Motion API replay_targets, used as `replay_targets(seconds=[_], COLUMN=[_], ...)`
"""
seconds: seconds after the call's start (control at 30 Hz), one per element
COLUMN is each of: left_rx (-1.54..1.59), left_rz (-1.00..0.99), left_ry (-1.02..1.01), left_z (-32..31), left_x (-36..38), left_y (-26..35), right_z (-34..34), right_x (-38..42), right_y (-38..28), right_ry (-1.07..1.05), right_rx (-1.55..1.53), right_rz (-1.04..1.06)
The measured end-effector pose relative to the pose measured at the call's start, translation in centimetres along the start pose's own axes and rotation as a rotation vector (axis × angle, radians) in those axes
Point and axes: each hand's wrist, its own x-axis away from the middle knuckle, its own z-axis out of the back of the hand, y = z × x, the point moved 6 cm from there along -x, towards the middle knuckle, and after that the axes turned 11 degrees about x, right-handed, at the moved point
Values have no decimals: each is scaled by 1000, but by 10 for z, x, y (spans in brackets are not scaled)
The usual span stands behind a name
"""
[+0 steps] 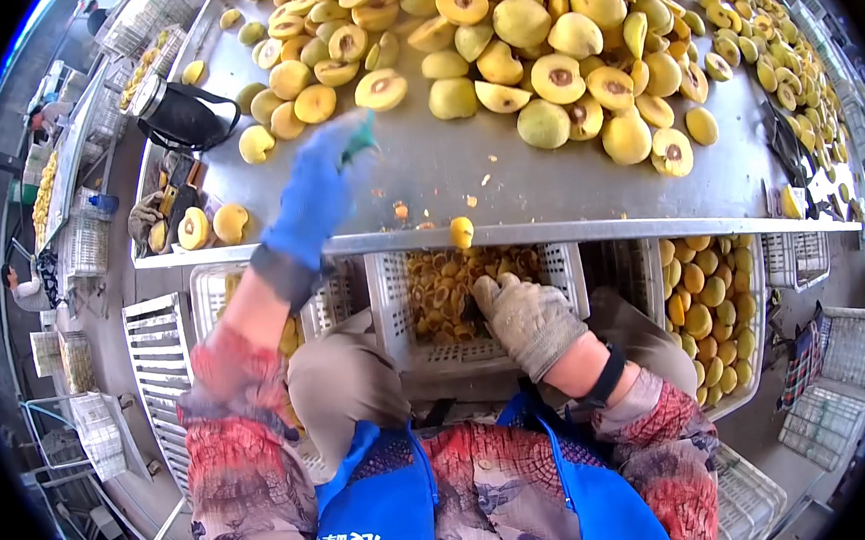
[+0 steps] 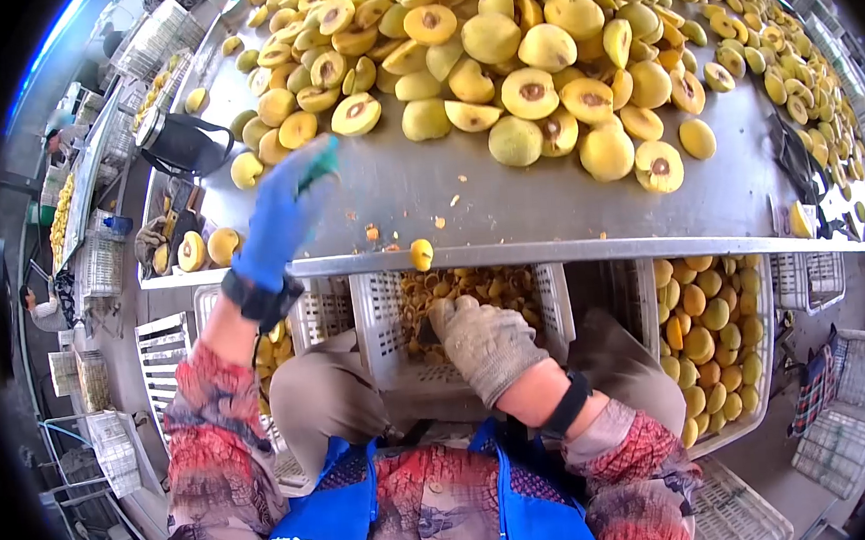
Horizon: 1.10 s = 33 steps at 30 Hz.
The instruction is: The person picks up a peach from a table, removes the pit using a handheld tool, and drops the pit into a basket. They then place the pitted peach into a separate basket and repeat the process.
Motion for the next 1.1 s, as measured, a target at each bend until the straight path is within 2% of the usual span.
replay_targets(seconds=[0.03, 0.1, 0.17, 0.23, 0.33, 0.37, 0.4, 0.5, 0.6, 0.67, 0.73, 0.83, 0.9, 1.0, 1.03, 1.1], left_rx=[-44, -157, -232, -269, -302, -149, -131, -137, 255, 532, 794, 1000, 1061, 1249, 1263, 1441], left_rz=[-22, 60, 220, 462, 235, 218, 227, 265, 346, 461, 523, 441, 503, 533, 508, 588], left_ry=[83, 93, 77, 25, 94, 52, 6, -79, 41, -4, -73, -90, -25, 91, 85, 60], left_z=[5, 2, -3, -12, -28, -36, -43, -54, -50, -42, -36, -42, -50, -73, -75, -80], left_x=[-17, -49, -72, -87, -98, -96, -96, -96, -79, -63, -43, -16, 8, 35, 40, 45], left_y=[-14, -54, -67, -71, -78, -81, -81, -81, -81, -37, -8, 24, 49, 49, 46, 47], right_z=[1, 7, 8, 11, 18, 19, 20, 30, 64, 73, 76, 84, 86, 83, 86, 84], right_x=[1, 2, 3, -1, -3, -5, -6, -14, -17, -16, -20, -27, -32, -37, -37, -36], right_y=[0, -2, -4, -1, 3, 5, 7, 21, 54, 70, 78, 73, 68, 59, 55, 51], right_ry=[4, 7, 17, 2, -29, -36, -41, 231, 588, 750, 716, 720, 757, 733, 718, 726], right_rx=[-17, -29, -25, -97, -256, -325, -395, -630, -773, -835, -897, -1077, -1098, -987, -1023, -893], right_rz=[8, 47, 83, 82, 36, 18, 0, 34, -102, -200, -347, -326, -287, -314, -284, -225])
